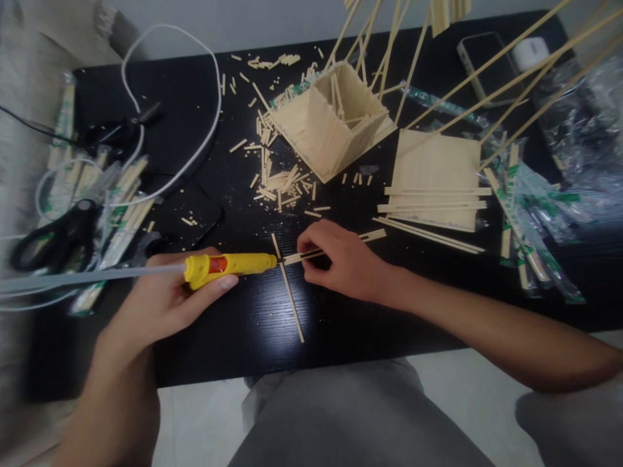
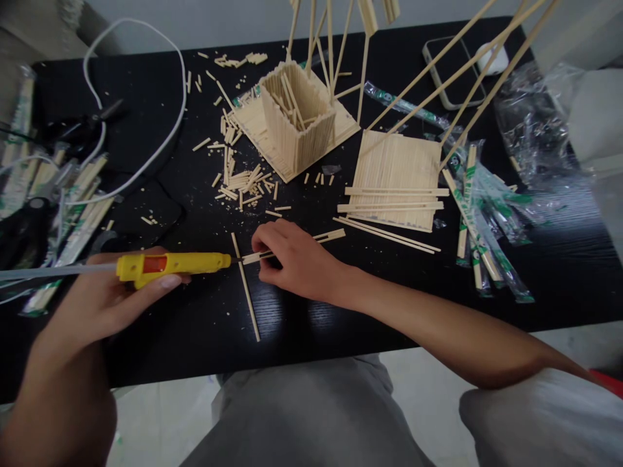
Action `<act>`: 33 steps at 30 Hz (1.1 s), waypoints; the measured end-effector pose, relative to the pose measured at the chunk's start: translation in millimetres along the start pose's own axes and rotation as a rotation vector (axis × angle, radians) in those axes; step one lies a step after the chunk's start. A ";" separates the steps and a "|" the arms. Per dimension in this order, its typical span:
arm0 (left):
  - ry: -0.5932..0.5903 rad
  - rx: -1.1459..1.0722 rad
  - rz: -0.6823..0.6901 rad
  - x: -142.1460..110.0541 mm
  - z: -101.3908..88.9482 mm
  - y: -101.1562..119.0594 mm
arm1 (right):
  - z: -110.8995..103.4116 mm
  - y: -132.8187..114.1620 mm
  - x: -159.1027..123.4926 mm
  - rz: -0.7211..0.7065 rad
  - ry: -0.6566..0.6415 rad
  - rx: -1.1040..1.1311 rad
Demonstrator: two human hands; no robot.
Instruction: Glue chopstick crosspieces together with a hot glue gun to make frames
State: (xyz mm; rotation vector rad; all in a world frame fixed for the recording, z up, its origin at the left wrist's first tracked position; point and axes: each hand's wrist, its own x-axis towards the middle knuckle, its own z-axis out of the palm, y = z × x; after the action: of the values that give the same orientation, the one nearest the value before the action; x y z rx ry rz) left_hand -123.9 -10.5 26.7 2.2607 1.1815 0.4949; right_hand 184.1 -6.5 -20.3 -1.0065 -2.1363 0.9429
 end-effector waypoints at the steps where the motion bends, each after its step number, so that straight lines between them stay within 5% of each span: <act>1: -0.003 0.007 0.006 0.3 -0.1 0.4 | -0.2 0.0 0.1 0.006 0.000 -0.001; 33: -0.023 0.041 0.061 6.4 13.8 4.7 | 0.7 0.6 0.5 0.008 0.000 -0.015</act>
State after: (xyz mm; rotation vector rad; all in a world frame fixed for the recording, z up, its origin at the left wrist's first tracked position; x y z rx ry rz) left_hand -109.9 -11.4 19.2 2.3370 1.1237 0.4708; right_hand 183.5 -6.1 -21.1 -1.0232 -2.1435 0.9319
